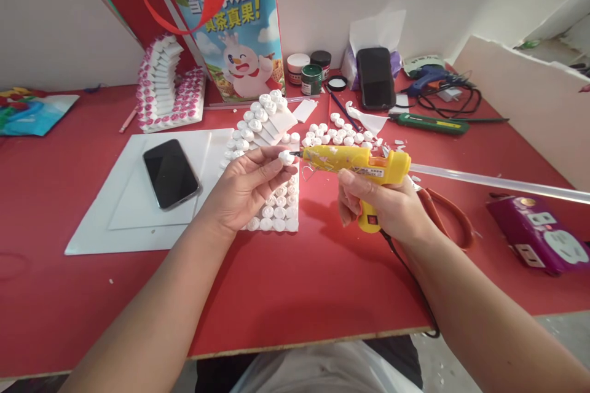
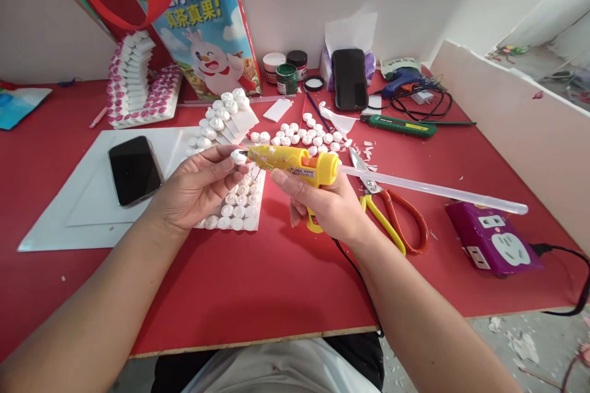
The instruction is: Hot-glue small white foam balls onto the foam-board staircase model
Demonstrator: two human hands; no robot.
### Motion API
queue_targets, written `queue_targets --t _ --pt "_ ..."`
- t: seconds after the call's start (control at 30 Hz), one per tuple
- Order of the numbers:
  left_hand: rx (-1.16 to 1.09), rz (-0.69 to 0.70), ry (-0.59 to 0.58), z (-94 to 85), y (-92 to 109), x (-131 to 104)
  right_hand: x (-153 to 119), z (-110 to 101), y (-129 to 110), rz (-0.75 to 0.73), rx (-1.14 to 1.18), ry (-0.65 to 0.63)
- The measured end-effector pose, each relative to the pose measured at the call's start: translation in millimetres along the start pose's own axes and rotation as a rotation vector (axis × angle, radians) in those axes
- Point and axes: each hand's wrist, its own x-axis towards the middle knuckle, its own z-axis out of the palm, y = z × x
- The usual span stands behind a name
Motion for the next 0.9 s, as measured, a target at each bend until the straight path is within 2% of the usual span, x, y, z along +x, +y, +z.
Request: queue_targets --t 0.37,0.9 --pt "-0.01 -0.013 0.001 -1.6 -1.0 1.4 -0.5 -0.5 -8.6 -0.062 -0.06 -0.05" --pt "-0.014 -0.02 -0.007 -1.2 -1.7 1.7 0.1 1.4 -13.7 -0.067 -0.112 0.022"
